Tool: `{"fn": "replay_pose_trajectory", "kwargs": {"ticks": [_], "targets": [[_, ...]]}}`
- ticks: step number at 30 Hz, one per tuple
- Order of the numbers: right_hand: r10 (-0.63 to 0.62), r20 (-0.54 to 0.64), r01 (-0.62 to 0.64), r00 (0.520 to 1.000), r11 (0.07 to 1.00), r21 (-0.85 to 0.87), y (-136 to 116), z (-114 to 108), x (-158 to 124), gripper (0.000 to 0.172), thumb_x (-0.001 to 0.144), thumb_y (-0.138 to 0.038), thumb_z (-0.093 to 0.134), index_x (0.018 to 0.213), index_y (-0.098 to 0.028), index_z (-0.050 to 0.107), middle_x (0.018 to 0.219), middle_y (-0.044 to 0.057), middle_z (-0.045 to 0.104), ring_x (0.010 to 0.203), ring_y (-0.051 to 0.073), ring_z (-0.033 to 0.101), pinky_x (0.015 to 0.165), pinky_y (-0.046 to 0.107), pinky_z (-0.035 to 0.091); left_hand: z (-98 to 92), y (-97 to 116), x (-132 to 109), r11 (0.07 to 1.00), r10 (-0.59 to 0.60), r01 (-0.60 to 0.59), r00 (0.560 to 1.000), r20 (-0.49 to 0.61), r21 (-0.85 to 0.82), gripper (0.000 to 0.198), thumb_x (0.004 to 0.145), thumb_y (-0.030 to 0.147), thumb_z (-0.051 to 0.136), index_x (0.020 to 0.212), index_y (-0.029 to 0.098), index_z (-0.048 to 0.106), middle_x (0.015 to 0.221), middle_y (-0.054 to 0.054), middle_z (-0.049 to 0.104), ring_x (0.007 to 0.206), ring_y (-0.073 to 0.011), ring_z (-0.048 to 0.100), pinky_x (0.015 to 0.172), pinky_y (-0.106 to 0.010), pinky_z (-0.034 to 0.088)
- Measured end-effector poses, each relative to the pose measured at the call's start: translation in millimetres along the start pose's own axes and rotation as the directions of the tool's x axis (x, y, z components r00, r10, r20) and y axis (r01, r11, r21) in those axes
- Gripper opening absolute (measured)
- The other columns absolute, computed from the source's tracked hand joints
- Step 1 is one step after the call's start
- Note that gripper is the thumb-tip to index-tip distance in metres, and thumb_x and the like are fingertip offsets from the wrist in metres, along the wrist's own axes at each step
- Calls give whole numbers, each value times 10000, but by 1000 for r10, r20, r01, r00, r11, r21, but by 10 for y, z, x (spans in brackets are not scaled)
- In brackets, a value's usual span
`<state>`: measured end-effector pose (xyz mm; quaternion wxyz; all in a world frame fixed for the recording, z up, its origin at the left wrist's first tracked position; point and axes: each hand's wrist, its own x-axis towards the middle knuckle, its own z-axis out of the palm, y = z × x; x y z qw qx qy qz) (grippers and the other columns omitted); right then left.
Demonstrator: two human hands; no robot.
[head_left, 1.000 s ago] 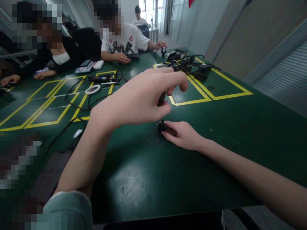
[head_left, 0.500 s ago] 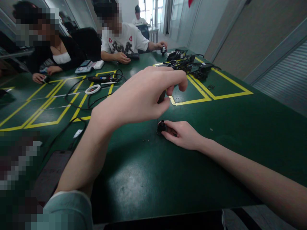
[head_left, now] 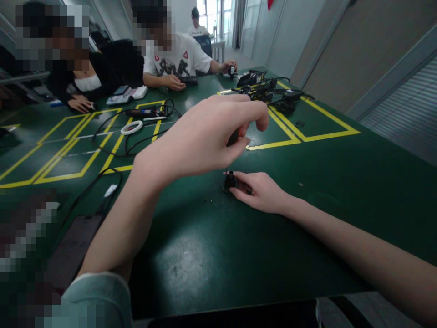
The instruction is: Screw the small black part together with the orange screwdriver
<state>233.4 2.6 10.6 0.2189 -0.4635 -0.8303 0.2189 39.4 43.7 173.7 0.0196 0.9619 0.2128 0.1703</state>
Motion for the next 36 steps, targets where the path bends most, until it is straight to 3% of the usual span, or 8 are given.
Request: {"fn": "replay_pose_trajectory", "kwargs": {"ticks": [8,11,14,22,25,28,32,36], "targets": [[-113,-591,203,798,975,88,-112,-68,-111,250,871,-261,613,757,-260,391,617,-85,387,463,80,357,488,252,306,7,17,-2,1000,9,-9,1000,5,-7,333,859,157,519,1111,268,705,1037,-48,757,959,-237,704,773,-339,504],[-295,-378,384,878,905,185,-385,9,-201,75,912,-167,598,972,-212,593,580,-107,472,437,64,419,493,224,342,3,19,0,999,30,-30,999,16,-23,341,908,151,478,1129,257,714,1085,-61,771,994,-242,705,807,-349,512],[-204,-39,196,978,845,497,-763,144,-189,680,938,-187,598,1579,-168,372,715,-105,640,432,53,442,513,212,382,26,-1,13,999,28,-28,1000,-5,-17,327,938,191,473,1140,268,719,1114,-61,780,981,-242,699,818,-364,514],[-277,191,201,942,918,342,-1303,210,183,866,891,-426,708,1616,-126,343,837,-7,790,600,175,642,564,294,363,38,-31,23,999,33,-34,999,-10,-24,313,930,256,497,1122,268,744,1071,-79,785,906,-260,706,803,-415,525],[-413,308,454,857,888,-70,-1211,195,112,321,1024,-407,557,1024,-160,762,733,47,768,615,204,657,533,344,259,19,-5,13,999,36,-36,999,-7,-2,323,906,208,504,1136,254,725,1091,-75,771,934,-251,699,806,-389,517],[-525,126,539,842,805,-248,-976,149,-20,353,1042,-307,498,781,-182,700,624,18,689,561,161,575,541,348,279,7,19,5,999,41,-41,999,8,29,373,865,155,498,1174,215,700,1109,-86,743,971,-248,676,833,-377,503],[-546,-161,481,822,818,-317,-513,-19,-128,384,971,-237,486,587,-228,497,492,-31,485,472,124,387,518,321,278,14,0,5,999,33,-33,999,10,13,387,842,120,501,1145,243,706,1168,-87,738,1012,-251,687,831,-369,513],[-217,-375,178,901,975,-136,-93,-160,-87,243,908,-304,548,680,-231,505,548,-45,451,487,111,387,534,281,337,40,-43,15,999,46,-46,998,-33,0,343,900,175,487,1136,263,719,1145,-95,760,1024,-266,687,812,-380,526]]}}
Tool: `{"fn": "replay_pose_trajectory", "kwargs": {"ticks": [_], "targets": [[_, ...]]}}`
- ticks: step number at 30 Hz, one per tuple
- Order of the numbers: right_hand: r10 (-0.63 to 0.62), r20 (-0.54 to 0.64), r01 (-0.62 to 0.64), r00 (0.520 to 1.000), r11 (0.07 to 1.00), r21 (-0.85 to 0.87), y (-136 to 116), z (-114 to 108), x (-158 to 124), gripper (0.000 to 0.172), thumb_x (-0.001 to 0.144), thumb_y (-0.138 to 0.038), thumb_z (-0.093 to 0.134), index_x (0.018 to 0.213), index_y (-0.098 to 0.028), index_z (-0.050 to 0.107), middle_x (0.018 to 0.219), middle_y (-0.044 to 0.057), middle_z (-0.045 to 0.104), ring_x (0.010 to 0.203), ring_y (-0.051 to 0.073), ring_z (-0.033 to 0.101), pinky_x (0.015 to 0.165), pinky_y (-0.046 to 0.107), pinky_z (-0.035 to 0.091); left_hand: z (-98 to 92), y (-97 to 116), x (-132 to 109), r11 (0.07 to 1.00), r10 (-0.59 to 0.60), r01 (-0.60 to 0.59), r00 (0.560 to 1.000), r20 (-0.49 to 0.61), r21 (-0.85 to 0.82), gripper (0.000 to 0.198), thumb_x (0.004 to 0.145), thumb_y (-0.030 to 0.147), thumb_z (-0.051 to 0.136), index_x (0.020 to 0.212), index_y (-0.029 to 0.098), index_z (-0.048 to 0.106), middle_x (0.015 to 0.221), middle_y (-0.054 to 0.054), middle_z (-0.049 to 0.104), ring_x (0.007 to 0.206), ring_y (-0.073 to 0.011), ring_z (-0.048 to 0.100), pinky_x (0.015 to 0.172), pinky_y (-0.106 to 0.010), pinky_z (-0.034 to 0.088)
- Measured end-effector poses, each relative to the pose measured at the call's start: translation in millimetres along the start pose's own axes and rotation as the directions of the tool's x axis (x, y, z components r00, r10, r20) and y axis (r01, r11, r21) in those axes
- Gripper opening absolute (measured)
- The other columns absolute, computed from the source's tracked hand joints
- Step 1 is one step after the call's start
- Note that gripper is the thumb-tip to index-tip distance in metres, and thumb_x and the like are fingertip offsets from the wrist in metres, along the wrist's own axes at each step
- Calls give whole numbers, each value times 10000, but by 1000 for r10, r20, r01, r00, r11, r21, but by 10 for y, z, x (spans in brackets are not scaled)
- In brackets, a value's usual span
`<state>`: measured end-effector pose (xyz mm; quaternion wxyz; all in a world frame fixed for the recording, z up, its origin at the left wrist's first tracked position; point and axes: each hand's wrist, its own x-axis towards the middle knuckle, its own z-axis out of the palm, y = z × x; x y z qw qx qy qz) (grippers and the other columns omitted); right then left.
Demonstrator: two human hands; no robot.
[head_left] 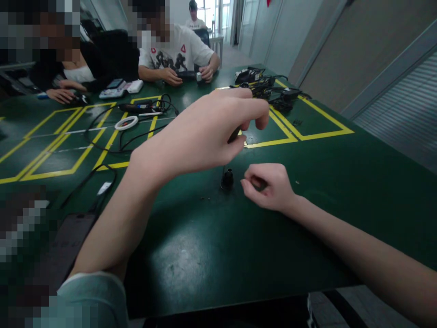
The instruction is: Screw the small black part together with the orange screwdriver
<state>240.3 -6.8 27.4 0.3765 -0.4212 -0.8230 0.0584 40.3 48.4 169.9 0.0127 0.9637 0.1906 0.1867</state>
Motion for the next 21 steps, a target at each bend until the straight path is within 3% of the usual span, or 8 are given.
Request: {"fn": "replay_pose_trajectory", "kwargs": {"ticks": [1,2,5,7,11,15,21], "targets": [[98,-1,-98,995,995,32,73,3,9,133,887,-331,581,814,-220,580,631,-39,514,502,107,400,530,268,350,2,-1,2,1000,-4,4,1000,-1,1,334,904,188,487,1128,264,723,1118,-94,764,1009,-266,687,802,-384,528],[128,44,-130,991,989,66,127,13,17,177,871,-355,615,965,-206,625,724,-27,579,511,100,414,531,261,362,1,3,2,1000,-13,13,1000,1,3,329,899,195,491,1117,268,726,1092,-91,765,992,-265,689,791,-386,529],[43,193,-70,980,988,137,189,65,23,374,891,-387,678,1190,-169,628,874,11,668,541,100,451,568,266,394,-16,31,-3,999,-37,37,999,15,8,324,860,197,527,1095,289,729,1038,-69,761,970,-260,698,766,-386,537],[-1,233,-38,972,986,164,180,97,13,351,938,-390,673,1194,-152,645,873,23,688,566,114,490,594,272,409,-29,42,-8,1000,-26,26,1000,15,5,320,846,194,543,1081,306,729,1040,-60,759,977,-260,700,759,-388,542],[58,245,-102,968,980,172,155,134,-6,293,1004,-373,612,1180,-145,667,853,35,704,627,144,565,619,276,427,-28,20,-7,1000,16,-16,1000,14,3,300,908,224,507,1094,296,731,1126,-74,759,994,-260,692,806,-404,533],[73,271,-118,960,982,151,174,157,-11,251,1010,-360,609,1124,-148,678,831,37,699,628,147,558,626,278,419,-10,16,11,1000,-15,15,1000,4,7,288,929,258,505,1102,263,735,1074,-83,770,968,-264,690,831,-411,517],[42,252,-82,967,985,152,206,184,-22,235,1004,-363,631,1115,-160,672,811,28,692,610,143,543,626,276,424,-17,38,-1,1000,-15,15,1000,17,15,315,846,148,509,1046,272,718,1029,-56,763,933,-243,703,783,-367,520]]}}
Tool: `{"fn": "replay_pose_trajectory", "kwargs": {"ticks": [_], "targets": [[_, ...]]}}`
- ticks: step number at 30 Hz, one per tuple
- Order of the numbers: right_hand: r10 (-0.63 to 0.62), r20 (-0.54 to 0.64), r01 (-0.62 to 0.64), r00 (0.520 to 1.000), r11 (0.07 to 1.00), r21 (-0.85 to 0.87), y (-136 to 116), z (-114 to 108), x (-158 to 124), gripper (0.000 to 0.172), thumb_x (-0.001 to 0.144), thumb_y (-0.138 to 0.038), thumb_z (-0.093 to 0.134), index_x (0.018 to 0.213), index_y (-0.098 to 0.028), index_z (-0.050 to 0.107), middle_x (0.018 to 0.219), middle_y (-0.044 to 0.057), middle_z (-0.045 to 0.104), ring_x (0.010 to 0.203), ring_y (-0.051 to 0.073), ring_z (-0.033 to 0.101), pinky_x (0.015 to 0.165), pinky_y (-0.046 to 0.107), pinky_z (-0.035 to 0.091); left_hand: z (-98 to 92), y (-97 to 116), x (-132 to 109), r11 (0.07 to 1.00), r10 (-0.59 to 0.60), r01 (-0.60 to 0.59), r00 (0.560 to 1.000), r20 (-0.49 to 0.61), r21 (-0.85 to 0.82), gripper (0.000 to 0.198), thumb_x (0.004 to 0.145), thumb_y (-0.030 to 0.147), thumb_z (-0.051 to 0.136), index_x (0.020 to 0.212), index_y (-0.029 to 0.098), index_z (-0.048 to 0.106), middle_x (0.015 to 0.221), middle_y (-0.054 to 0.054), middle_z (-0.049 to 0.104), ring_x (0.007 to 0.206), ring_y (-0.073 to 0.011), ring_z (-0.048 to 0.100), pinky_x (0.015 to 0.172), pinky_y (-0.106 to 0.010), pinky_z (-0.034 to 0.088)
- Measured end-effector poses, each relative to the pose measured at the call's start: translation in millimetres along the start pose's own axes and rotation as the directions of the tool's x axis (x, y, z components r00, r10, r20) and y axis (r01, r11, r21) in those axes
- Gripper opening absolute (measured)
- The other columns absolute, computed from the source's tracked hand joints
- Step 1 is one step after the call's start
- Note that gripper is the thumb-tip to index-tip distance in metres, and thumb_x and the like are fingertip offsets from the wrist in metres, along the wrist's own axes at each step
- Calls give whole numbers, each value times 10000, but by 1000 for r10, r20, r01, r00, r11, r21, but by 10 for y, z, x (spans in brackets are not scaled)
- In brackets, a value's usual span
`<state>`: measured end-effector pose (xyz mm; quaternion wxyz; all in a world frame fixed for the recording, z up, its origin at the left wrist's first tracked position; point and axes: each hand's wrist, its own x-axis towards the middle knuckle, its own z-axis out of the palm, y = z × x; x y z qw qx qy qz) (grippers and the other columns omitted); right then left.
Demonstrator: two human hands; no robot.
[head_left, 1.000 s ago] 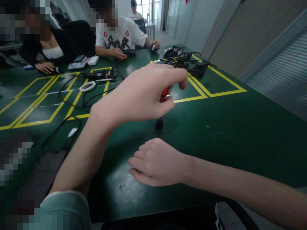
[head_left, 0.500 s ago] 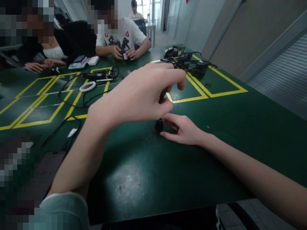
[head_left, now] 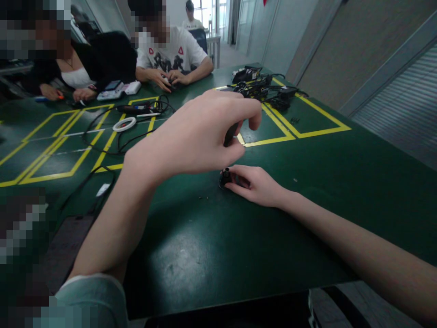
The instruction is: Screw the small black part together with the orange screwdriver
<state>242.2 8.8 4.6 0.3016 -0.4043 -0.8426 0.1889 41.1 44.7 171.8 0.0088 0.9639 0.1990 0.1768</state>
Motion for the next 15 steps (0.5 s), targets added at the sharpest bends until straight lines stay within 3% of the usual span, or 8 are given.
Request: {"fn": "replay_pose_trajectory", "kwargs": {"ticks": [6,11,15], "targets": [[-17,2,17,1000,1000,7,-2,2,-4,238,1006,-355,632,1116,-146,667,829,40,699,613,148,556,630,280,432,-5,-6,9,1000,-4,4,1000,2,-5,264,916,159,511,1078,218,712,1073,-72,752,940,-228,691,814,-354,500],[-4,4,4,1000,1000,8,-2,6,-13,242,1001,-355,633,1121,-148,670,834,39,702,608,144,553,627,277,426,0,12,-2,1000,3,-3,1000,1,17,301,863,123,554,1118,167,705,1083,-91,718,951,-226,666,808,-353,479],[11,14,-12,1000,1000,1,11,6,-13,261,994,-362,640,1143,-150,674,814,28,699,593,138,540,623,273,419,-15,6,-10,1000,-5,5,1000,14,23,313,864,116,534,1108,199,711,1108,-90,723,959,-231,676,798,-353,486]]}}
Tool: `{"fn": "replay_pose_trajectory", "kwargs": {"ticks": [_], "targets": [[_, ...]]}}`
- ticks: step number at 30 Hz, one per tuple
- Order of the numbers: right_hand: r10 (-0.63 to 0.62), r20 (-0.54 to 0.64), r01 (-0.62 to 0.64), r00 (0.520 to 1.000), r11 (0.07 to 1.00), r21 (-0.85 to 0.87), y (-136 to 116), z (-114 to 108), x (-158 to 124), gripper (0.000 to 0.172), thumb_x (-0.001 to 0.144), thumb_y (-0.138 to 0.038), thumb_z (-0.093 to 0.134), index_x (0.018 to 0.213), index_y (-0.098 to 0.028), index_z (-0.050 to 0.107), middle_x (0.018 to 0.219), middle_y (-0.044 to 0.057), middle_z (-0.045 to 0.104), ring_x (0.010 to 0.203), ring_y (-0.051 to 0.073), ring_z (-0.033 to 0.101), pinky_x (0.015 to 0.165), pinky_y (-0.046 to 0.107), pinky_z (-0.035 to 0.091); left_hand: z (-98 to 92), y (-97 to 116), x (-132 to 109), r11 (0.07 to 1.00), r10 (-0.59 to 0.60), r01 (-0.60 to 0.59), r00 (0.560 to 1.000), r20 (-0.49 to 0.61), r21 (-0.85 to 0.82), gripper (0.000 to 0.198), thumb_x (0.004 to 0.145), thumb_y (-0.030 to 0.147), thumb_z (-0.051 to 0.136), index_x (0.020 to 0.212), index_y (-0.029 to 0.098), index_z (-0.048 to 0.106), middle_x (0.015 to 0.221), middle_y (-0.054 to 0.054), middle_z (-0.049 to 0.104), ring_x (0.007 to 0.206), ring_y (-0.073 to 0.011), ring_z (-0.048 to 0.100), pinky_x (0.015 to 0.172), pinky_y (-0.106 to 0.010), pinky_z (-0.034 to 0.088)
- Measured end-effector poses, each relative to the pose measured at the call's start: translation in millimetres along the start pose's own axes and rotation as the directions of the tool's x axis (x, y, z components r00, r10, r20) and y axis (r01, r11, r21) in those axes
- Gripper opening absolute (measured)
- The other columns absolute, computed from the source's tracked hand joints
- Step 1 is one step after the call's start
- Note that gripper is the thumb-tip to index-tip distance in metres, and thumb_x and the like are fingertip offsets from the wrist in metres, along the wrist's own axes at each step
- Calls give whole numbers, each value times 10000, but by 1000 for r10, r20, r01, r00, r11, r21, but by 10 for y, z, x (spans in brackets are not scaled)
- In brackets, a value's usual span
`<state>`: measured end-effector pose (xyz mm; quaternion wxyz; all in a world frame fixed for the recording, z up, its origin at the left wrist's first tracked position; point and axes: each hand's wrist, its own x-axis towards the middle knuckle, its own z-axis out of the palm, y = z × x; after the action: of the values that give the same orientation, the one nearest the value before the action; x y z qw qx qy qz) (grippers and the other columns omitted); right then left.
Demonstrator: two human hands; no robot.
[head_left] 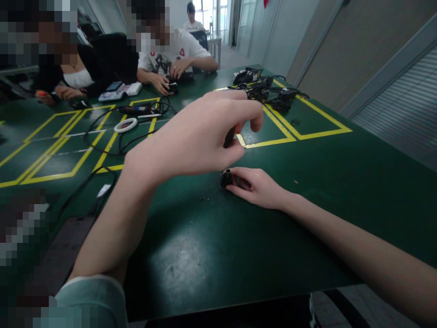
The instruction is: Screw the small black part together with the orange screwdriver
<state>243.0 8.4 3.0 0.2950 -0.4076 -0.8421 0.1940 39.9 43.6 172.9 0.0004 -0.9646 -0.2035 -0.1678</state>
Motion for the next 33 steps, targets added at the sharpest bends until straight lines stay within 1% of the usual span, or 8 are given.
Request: {"fn": "replay_pose_trajectory", "kwargs": {"ticks": [5,9,11,16,22,27,30,33], "targets": [[4,17,-4,1000,1000,-1,6,-6,3,259,996,-361,642,1142,-150,675,790,19,686,568,124,514,603,263,400,-11,-9,6,1000,-19,19,1000,4,12,268,932,176,517,1112,220,711,1167,-93,742,990,-233,685,807,-345,493],[21,30,-22,999,1000,16,3,-11,-1,263,998,-360,635,1162,-158,668,790,13,683,561,122,511,593,262,390,-12,-1,-8,999,-17,17,1000,3,34,292,886,180,555,1113,276,711,1127,-51,750,1017,-241,692,798,-340,505],[27,37,-28,999,999,17,6,-13,-1,261,1000,-359,629,1167,-162,666,792,13,684,567,124,515,594,262,388,-11,0,-10,999,-10,9,1000,5,37,329,878,162,538,1135,269,714,1141,-56,747,1026,-241,695,806,-340,506],[12,32,-12,999,1000,13,21,-7,-1,258,1002,-362,634,1159,-160,667,781,10,679,559,118,503,580,257,375,-2,2,9,999,-38,38,999,5,28,353,929,177,473,1171,224,725,1188,-82,754,1010,-232,694,839,-344,491],[22,34,-22,999,1000,12,15,-8,-4,266,997,-355,638,1170,-156,669,784,7,676,550,115,485,570,260,360,-13,3,2,999,-33,32,999,30,18,381,856,154,518,1166,242,721,1157,-73,747,975,-235,702,799,-338,496],[33,35,-33,999,999,22,9,-14,-4,261,999,-362,640,1163,-161,669,784,4,677,546,112,483,573,258,369,-18,2,6,997,-57,56,998,19,51,384,924,188,462,1204,229,722,1190,-84,750,1000,-247,703,874,-379,494],[29,36,-30,999,999,19,8,-17,-3,255,1002,-373,632,1149,-169,669,768,1,674,551,117,497,573,257,369,-23,15,-1,997,-54,52,998,33,64,361,905,205,496,1185,249,720,1153,-62,757,990,-254,706,822,-362,498],[32,39,-33,999,999,19,1,-19,-1,254,1005,-379,620,1138,-169,671,751,-1,668,543,121,501,565,259,368,-28,23,-19,998,-36,35,999,23,52,373,865,151,506,1167,201,720,1188,-80,739,939,-234,702,752,-342,476]]}}
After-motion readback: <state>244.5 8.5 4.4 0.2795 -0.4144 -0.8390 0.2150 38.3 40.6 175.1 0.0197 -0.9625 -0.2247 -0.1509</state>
